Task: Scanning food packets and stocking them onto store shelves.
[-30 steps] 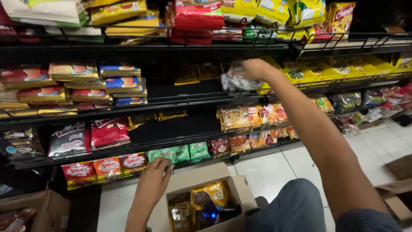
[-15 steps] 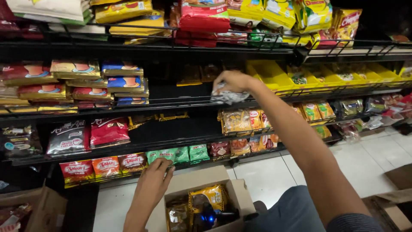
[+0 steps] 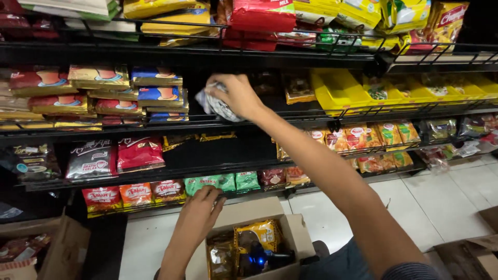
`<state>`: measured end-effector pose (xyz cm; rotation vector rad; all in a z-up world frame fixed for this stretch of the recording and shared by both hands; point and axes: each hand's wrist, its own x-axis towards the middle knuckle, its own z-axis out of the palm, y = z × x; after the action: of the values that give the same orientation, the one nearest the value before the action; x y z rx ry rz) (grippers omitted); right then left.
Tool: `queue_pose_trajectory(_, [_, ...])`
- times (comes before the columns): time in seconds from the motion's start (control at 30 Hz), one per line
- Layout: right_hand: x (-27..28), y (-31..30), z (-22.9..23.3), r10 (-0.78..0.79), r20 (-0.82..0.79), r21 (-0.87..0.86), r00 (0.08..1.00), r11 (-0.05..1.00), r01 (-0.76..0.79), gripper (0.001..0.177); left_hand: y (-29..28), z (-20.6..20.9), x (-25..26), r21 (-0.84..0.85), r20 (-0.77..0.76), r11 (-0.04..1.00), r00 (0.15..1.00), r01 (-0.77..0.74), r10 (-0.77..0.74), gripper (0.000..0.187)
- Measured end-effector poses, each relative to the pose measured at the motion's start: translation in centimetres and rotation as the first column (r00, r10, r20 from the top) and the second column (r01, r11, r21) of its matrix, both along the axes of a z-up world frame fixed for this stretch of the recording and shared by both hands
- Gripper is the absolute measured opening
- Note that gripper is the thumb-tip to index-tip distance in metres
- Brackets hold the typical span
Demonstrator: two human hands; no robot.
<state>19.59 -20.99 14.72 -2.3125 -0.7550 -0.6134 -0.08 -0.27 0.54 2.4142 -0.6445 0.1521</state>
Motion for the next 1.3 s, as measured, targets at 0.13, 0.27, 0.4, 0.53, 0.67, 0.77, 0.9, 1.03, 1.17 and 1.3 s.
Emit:
queue_pose_trajectory(0.13, [-6.3,1.7,1.2,-0.038,0.312,0.141,0.949,0.990,-0.007,0.018,0.1,-0.4,-0.2,-0.023,0.017,1.000,1.000,-0.004,0.004,0.027])
queue_pose_trajectory(0.27, [-10.5,1.9,1.1,-0.100,0.524,0.146,0.846,0.989,0.026,0.020,0.5,-0.1,-0.7,-0.020,-0.004,1.000,1.000,-0.003,0.002,0.028])
queue_pose_trajectory(0.4, [-10.7,2.6,-0.9,0.141,0.632,-0.230,0.762,0.973,0.010,0.020,0.2,0.4,-1.0,0.036,-0.074,0.999,0.997,0.013,-0.010,0.028])
queue_pose_trajectory(0.53, [-7.6,0.5,-5.8,0.105,0.660,-0.418,0.744,0.874,0.247,0.027,0.7,0.5,-1.2,0.045,-0.076,0.999,0.997,0.022,-0.018,0.030])
queue_pose_trajectory(0.67, [-7.4,-4.3,-7.0,0.143,0.652,-0.481,0.745,0.837,0.260,0.031,1.6,0.8,-1.3,0.055,-0.137,0.998,0.990,-0.012,0.020,0.033])
queue_pose_trajectory(0.77, [-8.2,-9.4,-7.1,0.119,0.616,-0.514,0.778,0.810,0.283,0.034,1.8,0.3,-1.1,0.071,-0.158,0.997,0.987,-0.022,0.033,0.035])
queue_pose_trajectory(0.9, [-9.5,-17.1,-8.2,0.020,0.588,-0.502,0.809,0.793,0.345,0.035,1.6,-0.2,-1.2,0.078,-0.108,0.997,0.994,-0.015,0.024,0.035])
queue_pose_trajectory(1.03, [-12.3,-21.9,-8.0,-0.139,0.548,-0.535,0.825,0.700,0.474,0.028,0.1,-0.8,-0.8,0.100,-0.140,0.995,0.990,0.011,0.004,0.035])
queue_pose_trajectory(1.17, [-15.8,-23.3,-8.7,-0.275,0.487,-0.435,0.829,0.747,0.503,0.031,-1.6,-2.4,-0.8,0.114,-0.206,0.991,0.978,0.064,-0.040,0.037])
queue_pose_trajectory(1.3, [-21.5,-19.9,-11.2,-0.368,-0.177,-0.072,0.913,0.930,0.361,0.028,-4.7,-3.8,-1.3,-0.031,-0.374,0.986,0.913,0.165,-0.164,0.051])
